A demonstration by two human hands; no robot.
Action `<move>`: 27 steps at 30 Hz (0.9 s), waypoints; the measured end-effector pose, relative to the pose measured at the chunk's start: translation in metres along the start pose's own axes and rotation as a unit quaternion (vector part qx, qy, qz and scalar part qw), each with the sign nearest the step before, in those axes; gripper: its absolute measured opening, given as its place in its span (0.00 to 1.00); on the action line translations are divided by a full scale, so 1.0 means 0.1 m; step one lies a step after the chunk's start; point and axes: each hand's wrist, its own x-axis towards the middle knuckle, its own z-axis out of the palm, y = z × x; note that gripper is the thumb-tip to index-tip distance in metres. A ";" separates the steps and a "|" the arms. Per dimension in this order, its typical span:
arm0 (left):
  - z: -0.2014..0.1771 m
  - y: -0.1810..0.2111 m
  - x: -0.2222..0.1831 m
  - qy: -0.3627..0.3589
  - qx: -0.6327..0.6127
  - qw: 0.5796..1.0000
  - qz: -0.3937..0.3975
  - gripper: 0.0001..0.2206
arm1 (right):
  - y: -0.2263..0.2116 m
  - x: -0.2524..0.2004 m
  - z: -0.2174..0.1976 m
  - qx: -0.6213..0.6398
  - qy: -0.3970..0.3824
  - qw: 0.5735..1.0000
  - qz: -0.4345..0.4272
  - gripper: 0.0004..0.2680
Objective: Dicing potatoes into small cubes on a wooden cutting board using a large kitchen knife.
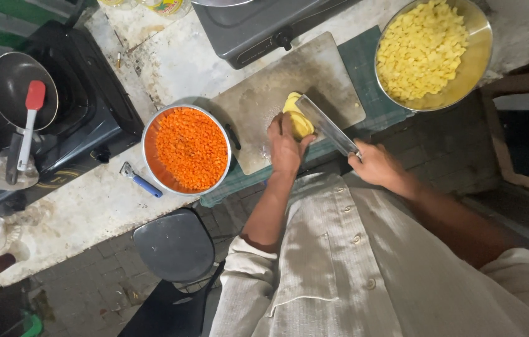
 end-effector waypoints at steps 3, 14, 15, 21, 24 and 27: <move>0.01 0.12 0.00 0.001 0.052 0.999 0.003 0.45 | 0.03 0.02 0.03 0.013 0.007 1.000 0.008 0.09; -0.21 0.29 0.28 -0.013 0.045 0.998 -0.052 0.44 | 0.04 0.03 -0.19 0.015 0.032 0.999 0.033 0.10; -0.27 0.36 0.33 -0.050 0.050 0.995 -0.065 0.44 | 0.05 0.03 -0.21 0.017 0.023 0.999 0.031 0.09; -0.16 0.44 0.38 -0.092 0.071 0.992 -0.048 0.50 | 0.07 -0.02 -0.16 0.010 0.016 0.999 0.049 0.09; -0.10 0.37 0.37 -0.075 0.050 0.996 -0.015 0.48 | 0.11 0.01 -0.14 0.004 0.018 0.999 0.039 0.08; 0.03 0.25 0.40 -0.042 0.061 0.997 0.008 0.47 | 0.14 0.03 -0.13 0.022 0.019 1.000 0.004 0.06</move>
